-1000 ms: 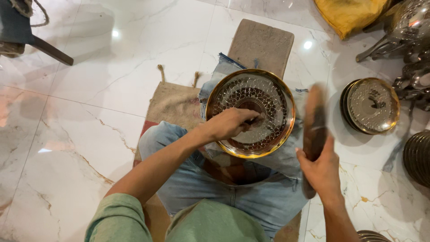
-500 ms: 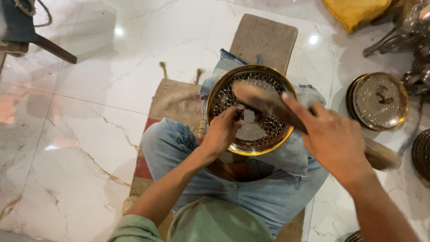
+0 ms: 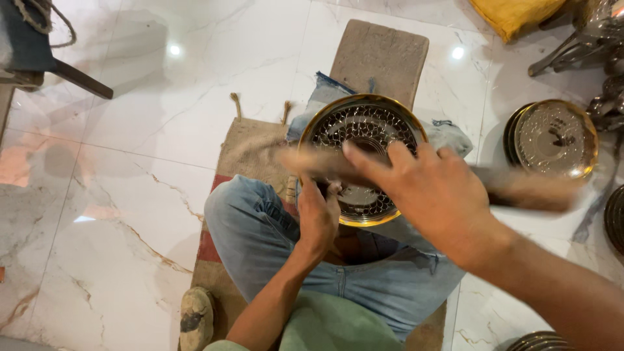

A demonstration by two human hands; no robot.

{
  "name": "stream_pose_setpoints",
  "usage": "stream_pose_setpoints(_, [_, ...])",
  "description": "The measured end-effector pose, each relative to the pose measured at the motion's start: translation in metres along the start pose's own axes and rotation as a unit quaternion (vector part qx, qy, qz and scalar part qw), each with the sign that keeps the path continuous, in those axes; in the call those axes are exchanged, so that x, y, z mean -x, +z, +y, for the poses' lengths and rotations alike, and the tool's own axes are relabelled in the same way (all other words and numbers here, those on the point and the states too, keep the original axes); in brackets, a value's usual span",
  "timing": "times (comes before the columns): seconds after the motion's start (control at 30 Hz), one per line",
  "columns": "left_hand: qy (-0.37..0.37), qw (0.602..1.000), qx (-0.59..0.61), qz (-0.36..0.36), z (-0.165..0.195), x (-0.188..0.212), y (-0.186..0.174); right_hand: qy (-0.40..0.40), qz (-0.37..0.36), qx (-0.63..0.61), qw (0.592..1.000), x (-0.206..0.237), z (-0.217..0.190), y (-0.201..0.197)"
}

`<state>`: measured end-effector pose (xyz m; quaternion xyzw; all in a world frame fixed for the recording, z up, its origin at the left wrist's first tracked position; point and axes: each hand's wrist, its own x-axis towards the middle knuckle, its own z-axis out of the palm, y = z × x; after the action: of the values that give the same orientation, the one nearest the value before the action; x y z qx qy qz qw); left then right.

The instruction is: The person sits on the floor and repeatedly hammers a small metal punch against a brass plate to create a textured pattern. They reposition the punch frequently and strike it with a hammer, then briefly wipe the plate with a cloth.

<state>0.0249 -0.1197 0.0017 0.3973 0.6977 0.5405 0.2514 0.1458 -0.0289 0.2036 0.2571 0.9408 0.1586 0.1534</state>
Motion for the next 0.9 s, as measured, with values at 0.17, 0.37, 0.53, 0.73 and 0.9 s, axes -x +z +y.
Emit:
stream_pose_setpoints(0.17, [-0.008, 0.999, 0.005, -0.052, 0.001, -0.008, 0.0, 0.044, -0.049, -0.045, 0.997, 0.005, 0.01, 0.009])
stream_pose_setpoints(0.37, [0.092, 0.986, -0.032, -0.139, -0.008, -0.024, -0.001, 0.124, -0.059, -0.103, 0.985, 0.029, 0.029, 0.036])
stream_pose_setpoints(0.53, [0.15, 0.949, -0.042, -0.275, -0.016, -0.041, 0.0, 0.226, 0.02, -0.279, 0.933, 0.057, 0.029, 0.07])
stream_pose_setpoints(0.73, [0.223, 0.875, -0.041, -0.427, -0.016, -0.069, 0.008, 0.373, 0.066, -0.4, 0.835, 0.106, -0.009, 0.134])
stream_pose_setpoints(0.9, [0.274, 0.797, -0.059, -0.536, -0.006, -0.081, 0.014, 0.503, 0.133, -0.494, 0.697, 0.146, -0.079, 0.184])
